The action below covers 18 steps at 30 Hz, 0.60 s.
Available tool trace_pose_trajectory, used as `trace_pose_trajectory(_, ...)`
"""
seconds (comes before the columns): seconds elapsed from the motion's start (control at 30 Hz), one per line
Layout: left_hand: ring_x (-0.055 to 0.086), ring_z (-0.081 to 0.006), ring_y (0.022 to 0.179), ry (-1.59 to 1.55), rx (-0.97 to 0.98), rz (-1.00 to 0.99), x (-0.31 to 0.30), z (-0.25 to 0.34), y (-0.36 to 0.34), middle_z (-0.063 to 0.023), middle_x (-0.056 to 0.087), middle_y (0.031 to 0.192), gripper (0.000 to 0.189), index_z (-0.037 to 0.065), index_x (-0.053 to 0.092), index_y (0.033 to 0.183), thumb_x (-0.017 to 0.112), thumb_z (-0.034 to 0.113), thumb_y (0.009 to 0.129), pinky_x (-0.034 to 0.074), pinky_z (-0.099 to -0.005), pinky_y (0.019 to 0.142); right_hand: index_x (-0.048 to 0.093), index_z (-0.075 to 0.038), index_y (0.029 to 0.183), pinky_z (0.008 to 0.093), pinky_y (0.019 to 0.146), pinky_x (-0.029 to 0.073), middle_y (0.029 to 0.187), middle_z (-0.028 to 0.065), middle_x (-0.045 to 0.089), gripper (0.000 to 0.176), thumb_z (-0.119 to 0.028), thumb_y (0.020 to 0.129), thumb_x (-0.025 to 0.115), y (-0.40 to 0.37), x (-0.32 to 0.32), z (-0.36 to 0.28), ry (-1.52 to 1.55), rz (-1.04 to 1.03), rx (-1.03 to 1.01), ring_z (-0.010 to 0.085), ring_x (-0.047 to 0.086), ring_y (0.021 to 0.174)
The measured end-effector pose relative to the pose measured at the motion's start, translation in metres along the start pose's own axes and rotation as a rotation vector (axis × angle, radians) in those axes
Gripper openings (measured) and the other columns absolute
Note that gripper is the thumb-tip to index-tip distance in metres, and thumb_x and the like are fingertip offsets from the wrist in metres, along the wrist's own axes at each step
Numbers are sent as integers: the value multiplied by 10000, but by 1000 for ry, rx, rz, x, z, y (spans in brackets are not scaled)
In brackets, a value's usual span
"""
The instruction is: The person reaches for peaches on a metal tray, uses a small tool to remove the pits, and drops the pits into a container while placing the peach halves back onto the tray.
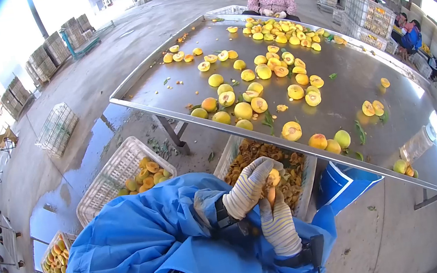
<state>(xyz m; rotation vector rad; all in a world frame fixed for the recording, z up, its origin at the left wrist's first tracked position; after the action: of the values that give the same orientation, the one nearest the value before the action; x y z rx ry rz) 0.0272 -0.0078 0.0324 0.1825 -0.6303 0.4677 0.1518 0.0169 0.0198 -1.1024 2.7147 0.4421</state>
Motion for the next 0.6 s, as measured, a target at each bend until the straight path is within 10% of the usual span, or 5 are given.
trace_pose_trajectory(0.2,602,-106,884,12,-16,-115,7,15,3,-32,665,966,297,49,659,1077,584,319,978,490,-245,806,523,-148,1005,250,308,286,553,-5,434,311,-446,950,594,-4,-14,-29,688,-214,562,112,370,345)
trace_pose_trajectory(0.6,644,-147,845,93,-197,-235,4,20,13,-73,682,909,388,20,674,996,601,398,945,523,-271,766,551,-127,961,237,302,275,502,-21,375,371,-490,917,616,-5,-20,-31,1026,-367,711,108,339,320)
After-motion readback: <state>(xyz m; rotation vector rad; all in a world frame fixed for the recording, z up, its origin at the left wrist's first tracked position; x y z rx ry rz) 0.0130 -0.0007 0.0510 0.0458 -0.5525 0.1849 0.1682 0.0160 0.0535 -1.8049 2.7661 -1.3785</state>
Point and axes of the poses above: each hand's wrist, its own y-axis towards the middle knuckle, its own x-axis out of the palm, z = x × y, the point moved 2 cm from there along y, towards the middle knuckle
